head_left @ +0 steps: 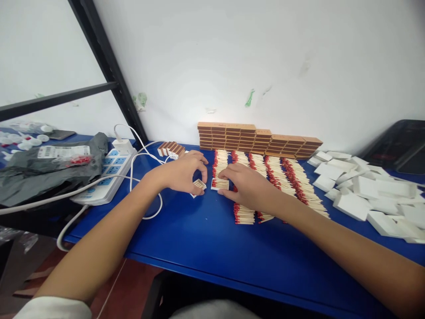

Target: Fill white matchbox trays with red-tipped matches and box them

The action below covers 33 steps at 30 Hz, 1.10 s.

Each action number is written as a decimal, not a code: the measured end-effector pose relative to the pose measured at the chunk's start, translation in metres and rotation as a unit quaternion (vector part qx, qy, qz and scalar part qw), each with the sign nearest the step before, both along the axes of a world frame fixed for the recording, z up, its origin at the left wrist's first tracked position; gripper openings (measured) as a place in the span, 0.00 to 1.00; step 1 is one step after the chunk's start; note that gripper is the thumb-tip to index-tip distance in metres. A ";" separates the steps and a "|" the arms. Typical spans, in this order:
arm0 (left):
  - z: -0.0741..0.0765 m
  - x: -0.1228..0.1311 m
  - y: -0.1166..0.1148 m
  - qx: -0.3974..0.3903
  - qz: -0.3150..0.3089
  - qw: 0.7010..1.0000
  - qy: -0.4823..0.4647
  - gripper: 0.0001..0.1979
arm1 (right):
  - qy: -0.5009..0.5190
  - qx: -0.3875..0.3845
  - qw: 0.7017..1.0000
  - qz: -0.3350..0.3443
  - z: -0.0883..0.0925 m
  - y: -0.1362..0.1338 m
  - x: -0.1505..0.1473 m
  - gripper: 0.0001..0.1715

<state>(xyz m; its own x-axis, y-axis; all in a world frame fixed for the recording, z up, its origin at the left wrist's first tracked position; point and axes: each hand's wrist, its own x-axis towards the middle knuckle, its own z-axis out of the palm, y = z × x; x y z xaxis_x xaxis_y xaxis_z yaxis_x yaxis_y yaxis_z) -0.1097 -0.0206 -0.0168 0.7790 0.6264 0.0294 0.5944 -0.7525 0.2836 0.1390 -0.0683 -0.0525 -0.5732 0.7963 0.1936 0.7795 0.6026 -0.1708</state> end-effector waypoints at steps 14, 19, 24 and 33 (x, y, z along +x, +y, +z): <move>-0.013 0.018 -0.007 0.051 -0.047 0.995 -0.067 0.21 | 0.037 0.035 0.998 0.041 -0.004 -0.010 0.000 0.12; -0.015 0.019 -0.009 0.053 -0.047 0.995 -0.074 0.17 | 0.052 0.007 0.998 0.036 -0.004 -0.009 0.001 0.10; -0.013 0.020 -0.009 0.046 -0.045 0.996 -0.063 0.13 | 0.071 -0.010 0.997 0.035 -0.001 -0.007 0.003 0.04; -0.011 0.019 -0.008 0.029 -0.047 0.997 -0.059 0.12 | 0.055 0.011 0.998 0.028 -0.001 -0.005 0.002 0.05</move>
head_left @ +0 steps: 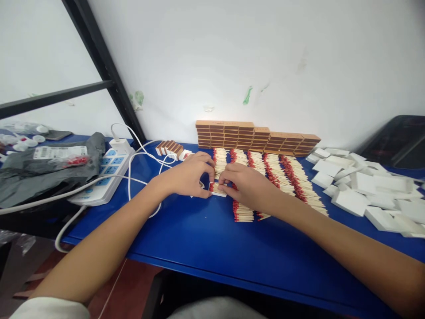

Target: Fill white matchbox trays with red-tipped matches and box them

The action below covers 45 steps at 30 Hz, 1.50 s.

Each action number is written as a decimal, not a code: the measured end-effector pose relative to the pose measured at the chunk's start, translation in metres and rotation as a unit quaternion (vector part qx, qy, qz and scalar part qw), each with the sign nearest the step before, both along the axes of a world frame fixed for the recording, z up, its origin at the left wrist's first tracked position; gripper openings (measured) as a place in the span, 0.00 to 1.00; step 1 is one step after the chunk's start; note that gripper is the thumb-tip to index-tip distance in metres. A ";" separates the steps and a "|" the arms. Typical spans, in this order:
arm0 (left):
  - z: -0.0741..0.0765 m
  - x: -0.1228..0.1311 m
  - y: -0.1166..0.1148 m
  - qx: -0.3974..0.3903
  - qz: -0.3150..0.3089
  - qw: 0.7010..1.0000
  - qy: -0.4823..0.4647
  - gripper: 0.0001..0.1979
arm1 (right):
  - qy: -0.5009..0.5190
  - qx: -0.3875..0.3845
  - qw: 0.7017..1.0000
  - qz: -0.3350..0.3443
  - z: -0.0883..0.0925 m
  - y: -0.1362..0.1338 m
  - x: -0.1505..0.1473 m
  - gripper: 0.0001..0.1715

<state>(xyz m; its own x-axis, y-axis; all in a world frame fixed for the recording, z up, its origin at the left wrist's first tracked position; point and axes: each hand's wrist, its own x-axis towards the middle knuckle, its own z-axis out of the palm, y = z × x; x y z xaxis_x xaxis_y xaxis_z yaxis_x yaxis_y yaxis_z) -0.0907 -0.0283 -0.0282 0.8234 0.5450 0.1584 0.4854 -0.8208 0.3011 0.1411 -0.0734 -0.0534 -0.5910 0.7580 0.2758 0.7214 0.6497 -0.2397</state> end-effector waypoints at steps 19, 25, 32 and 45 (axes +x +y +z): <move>-0.003 -0.006 0.010 -0.008 -0.001 1.000 -0.009 0.11 | 0.000 -0.019 0.999 0.029 0.001 0.002 0.003 0.09; -0.005 -0.003 0.010 0.045 0.025 0.999 -0.014 0.13 | -0.006 -0.007 1.000 -0.003 0.001 0.008 0.000 0.09; -0.007 -0.001 0.010 0.070 0.053 0.996 -0.025 0.15 | 0.008 0.011 1.000 -0.017 0.000 0.015 0.001 0.13; -0.009 -0.004 0.013 0.071 0.027 0.997 -0.005 0.15 | -0.034 0.002 0.999 0.010 -0.002 0.017 0.004 0.07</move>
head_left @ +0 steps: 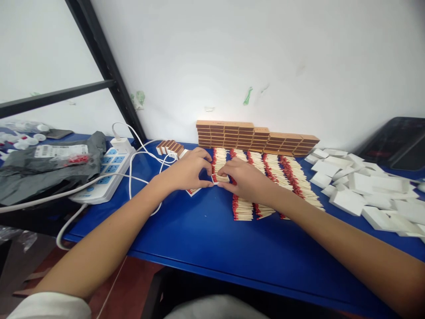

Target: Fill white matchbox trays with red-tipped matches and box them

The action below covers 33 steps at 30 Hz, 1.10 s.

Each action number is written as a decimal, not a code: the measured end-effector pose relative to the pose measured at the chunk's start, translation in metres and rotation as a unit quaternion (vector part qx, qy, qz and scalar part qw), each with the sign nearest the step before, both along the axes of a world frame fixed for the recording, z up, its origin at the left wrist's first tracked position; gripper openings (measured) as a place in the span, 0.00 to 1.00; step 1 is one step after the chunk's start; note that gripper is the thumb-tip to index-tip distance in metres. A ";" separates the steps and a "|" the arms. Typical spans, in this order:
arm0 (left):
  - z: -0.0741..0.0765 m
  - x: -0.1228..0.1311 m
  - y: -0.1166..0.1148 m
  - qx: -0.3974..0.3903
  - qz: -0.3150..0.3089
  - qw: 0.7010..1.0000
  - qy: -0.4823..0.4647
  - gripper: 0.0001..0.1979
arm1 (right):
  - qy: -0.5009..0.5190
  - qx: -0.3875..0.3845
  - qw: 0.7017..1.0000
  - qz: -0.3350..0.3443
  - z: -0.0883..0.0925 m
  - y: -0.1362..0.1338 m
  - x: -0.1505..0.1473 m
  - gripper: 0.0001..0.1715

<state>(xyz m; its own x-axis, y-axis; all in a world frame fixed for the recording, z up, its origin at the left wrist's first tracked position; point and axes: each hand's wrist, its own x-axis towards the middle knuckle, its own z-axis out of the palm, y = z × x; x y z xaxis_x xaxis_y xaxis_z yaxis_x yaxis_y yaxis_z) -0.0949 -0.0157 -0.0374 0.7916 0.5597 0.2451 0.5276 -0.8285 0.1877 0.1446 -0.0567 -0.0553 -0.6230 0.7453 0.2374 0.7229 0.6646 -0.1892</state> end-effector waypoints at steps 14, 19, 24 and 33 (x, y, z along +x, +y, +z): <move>0.003 0.002 -0.003 -0.012 -0.013 1.000 -0.003 0.20 | 0.039 -0.011 0.999 0.011 -0.001 -0.012 -0.004 0.11; 0.002 0.002 -0.003 -0.027 -0.018 0.999 -0.009 0.15 | 0.051 -0.035 0.998 0.002 -0.001 -0.010 -0.002 0.12; 0.002 0.003 -0.002 -0.026 -0.017 0.999 -0.040 0.13 | 0.065 -0.043 0.997 -0.001 0.000 -0.006 0.001 0.16; 0.006 -0.001 0.002 -0.024 -0.005 0.997 -0.067 0.14 | 0.099 -0.048 0.994 -0.010 0.014 -0.002 0.008 0.16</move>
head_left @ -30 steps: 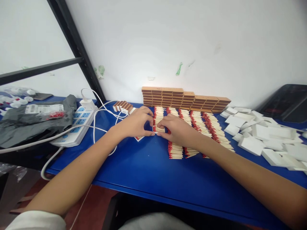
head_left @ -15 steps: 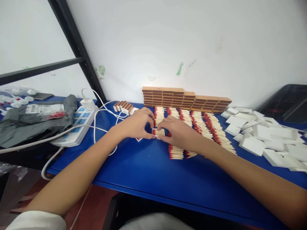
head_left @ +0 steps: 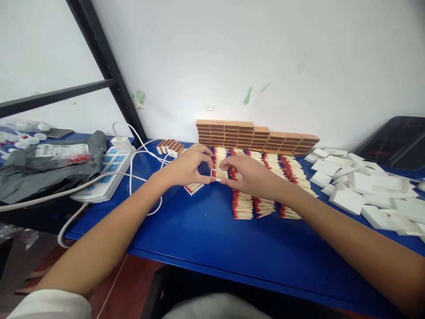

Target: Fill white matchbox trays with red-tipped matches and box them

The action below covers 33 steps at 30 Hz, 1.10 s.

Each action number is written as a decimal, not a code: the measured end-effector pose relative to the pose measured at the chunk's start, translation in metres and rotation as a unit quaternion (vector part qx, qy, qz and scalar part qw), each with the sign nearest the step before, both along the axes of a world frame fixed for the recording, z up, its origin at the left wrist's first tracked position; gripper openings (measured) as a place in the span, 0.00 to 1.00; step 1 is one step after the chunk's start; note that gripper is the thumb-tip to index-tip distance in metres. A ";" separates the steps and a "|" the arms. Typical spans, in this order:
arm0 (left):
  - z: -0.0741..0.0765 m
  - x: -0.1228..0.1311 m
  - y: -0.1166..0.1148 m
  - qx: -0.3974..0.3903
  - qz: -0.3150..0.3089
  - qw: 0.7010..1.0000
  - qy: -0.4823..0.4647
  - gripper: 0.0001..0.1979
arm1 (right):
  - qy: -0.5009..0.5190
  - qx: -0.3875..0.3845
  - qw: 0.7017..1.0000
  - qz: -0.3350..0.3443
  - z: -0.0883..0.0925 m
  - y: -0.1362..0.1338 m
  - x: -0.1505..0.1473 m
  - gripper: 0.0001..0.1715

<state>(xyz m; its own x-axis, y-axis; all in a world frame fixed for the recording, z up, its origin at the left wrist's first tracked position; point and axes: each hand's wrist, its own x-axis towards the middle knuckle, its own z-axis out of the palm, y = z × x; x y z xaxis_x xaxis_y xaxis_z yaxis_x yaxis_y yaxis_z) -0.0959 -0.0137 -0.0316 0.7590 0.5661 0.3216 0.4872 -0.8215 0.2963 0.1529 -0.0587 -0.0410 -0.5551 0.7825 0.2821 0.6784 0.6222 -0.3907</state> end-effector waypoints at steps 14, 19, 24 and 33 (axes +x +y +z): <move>-0.013 -0.001 0.009 -0.060 -0.003 0.998 0.016 0.16 | -0.040 -0.031 0.998 0.025 -0.004 0.005 0.005 0.11; -0.014 0.001 0.007 -0.026 0.003 0.999 0.022 0.18 | -0.031 -0.005 0.999 0.023 -0.013 0.011 0.004 0.16; -0.009 0.006 0.000 0.023 0.030 0.999 -0.019 0.16 | -0.020 0.011 1.000 0.016 -0.016 0.011 0.001 0.17; -0.015 0.009 0.003 0.072 0.062 0.995 -0.013 0.14 | -0.025 0.090 0.995 -0.029 -0.017 0.014 0.002 0.12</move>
